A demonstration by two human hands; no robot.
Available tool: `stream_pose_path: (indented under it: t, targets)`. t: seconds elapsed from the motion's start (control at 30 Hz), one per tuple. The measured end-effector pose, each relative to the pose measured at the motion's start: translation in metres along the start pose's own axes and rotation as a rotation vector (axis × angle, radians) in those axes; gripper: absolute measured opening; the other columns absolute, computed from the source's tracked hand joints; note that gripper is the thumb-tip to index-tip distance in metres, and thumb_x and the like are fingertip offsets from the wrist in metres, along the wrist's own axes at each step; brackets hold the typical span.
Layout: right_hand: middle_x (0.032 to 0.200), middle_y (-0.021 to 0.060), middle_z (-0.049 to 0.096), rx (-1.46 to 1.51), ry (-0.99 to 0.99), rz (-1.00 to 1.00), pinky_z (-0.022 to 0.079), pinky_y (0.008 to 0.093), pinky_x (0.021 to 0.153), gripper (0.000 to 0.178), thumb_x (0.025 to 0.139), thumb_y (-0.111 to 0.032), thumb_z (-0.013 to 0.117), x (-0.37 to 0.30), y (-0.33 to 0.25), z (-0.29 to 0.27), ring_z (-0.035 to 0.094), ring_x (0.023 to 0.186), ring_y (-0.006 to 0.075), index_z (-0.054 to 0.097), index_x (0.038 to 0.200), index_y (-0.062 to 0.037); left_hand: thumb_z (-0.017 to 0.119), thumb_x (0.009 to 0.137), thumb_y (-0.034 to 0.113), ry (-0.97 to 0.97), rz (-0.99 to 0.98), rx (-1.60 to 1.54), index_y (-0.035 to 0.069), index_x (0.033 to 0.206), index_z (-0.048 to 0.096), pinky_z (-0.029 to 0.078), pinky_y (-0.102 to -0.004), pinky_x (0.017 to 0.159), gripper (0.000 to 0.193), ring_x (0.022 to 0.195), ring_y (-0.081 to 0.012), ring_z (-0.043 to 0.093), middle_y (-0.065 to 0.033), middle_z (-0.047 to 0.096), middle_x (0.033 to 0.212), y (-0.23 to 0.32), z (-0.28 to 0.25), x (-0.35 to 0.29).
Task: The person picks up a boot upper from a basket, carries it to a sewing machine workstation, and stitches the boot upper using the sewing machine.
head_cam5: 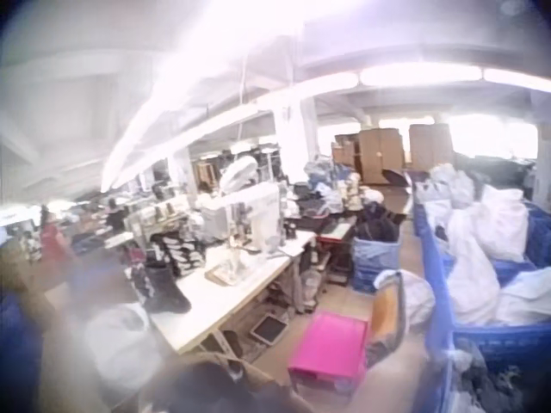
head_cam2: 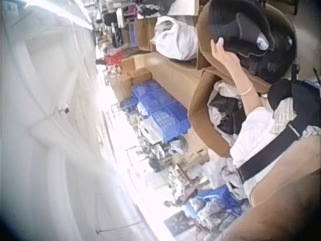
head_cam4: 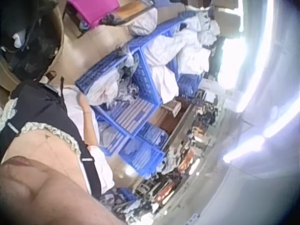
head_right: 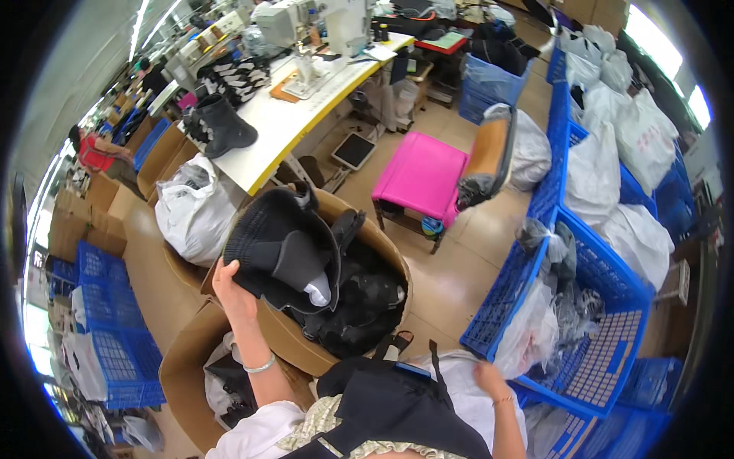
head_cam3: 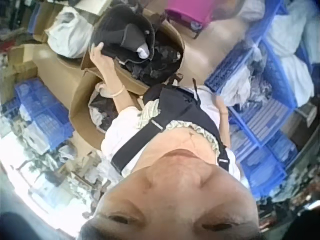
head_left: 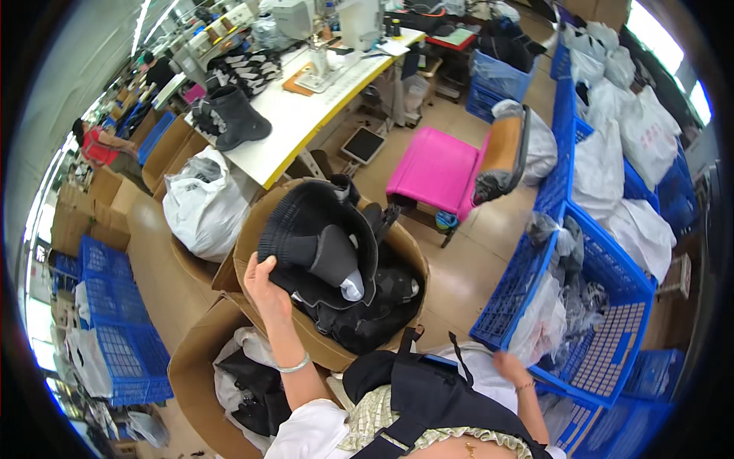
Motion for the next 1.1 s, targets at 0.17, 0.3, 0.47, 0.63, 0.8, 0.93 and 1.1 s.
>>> stream_pose_path:
  t: [0.17,0.3,0.47,0.63,0.8,0.93,1.1]
  targets:
    - [0.087,0.0209,0.057,0.178,0.509,-0.268,0.045,0.0398,0.071,0.017,0.079,-0.011,0.051,0.122,-0.039,-0.151,0.055,0.082,0.0353,0.055,0.089,0.0015,0.054,0.072,0.0,0.095,0.087,0.301,-0.001,0.077,0.058,0.039,-0.0191,0.064,0.006,0.067,-0.0062,0.048,-0.0007,0.056,0.073,-0.002,0.021,0.021]
    - [0.088,0.015,0.058,0.379,0.586,-0.198,0.046,0.0306,0.067,0.03,0.083,-0.02,0.053,0.178,-0.049,-0.211,0.057,0.078,0.0226,0.053,0.102,0.0036,0.054,0.072,0.0,0.167,0.073,0.435,-0.002,0.077,0.057,0.04,-0.0193,0.064,0.006,0.065,-0.0066,0.049,-0.0006,0.056,0.073,-0.012,0.04,0.026]
    - [0.087,0.0061,0.059,0.858,0.559,0.014,0.044,0.0212,0.058,0.051,0.084,-0.04,0.053,0.288,-0.02,-0.27,0.056,0.071,0.0113,0.049,0.114,0.0014,0.054,0.073,0.001,0.26,0.11,0.405,-0.001,0.076,0.056,0.041,-0.0204,0.062,0.004,0.064,-0.0072,0.05,-0.001,0.057,0.073,-0.02,0.056,0.022]
    - [0.062,0.0021,0.053,0.96,0.714,-0.086,0.04,0.0264,0.051,0.038,0.077,-0.039,0.062,0.409,-0.038,-0.331,0.051,0.057,0.0121,0.054,0.074,-0.0026,0.051,0.073,0.0,0.523,0.245,0.268,0.0,0.077,0.053,0.044,-0.0224,0.064,0.004,0.066,-0.0104,0.053,-0.0024,0.055,0.075,-0.042,0.089,-0.014]
    - [0.091,0.0174,0.059,0.87,0.829,0.029,0.045,0.0339,0.072,0.031,0.075,-0.013,0.06,0.457,-0.043,-0.342,0.058,0.081,0.026,0.05,0.1,0.0035,0.054,0.068,0.001,0.443,0.265,0.144,-0.007,0.094,0.052,0.047,-0.0263,0.076,0.027,0.074,-0.017,0.057,-0.0075,0.057,0.082,-0.061,0.138,-0.02]
    - [0.081,0.0146,0.059,0.873,0.711,-0.024,0.044,0.0338,0.065,0.023,0.072,-0.006,0.056,0.504,-0.002,-0.382,0.056,0.071,0.0233,0.051,0.092,0.0038,0.056,0.068,0.002,0.514,0.231,0.164,-0.014,0.111,0.042,0.046,-0.0313,0.081,0.048,0.087,-0.0183,0.055,-0.0125,0.054,0.096,-0.075,0.157,-0.005]
    - [0.059,0.004,0.051,0.633,0.772,-0.022,0.039,0.0301,0.047,0.017,0.064,-0.009,0.06,0.568,0.051,-0.47,0.047,0.052,0.0141,0.05,0.074,0.0007,0.055,0.069,0.0,0.638,0.25,0.192,-0.012,0.105,0.048,0.048,-0.0307,0.077,0.039,0.081,-0.0188,0.057,-0.0116,0.057,0.091,-0.091,0.176,0.037]
Point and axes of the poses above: each hand's wrist, its own x-axis towards the middle knuckle, its own z-axis out of the palm, y = z × x, the point moved 5 cm from there along x, towards the middle knuckle
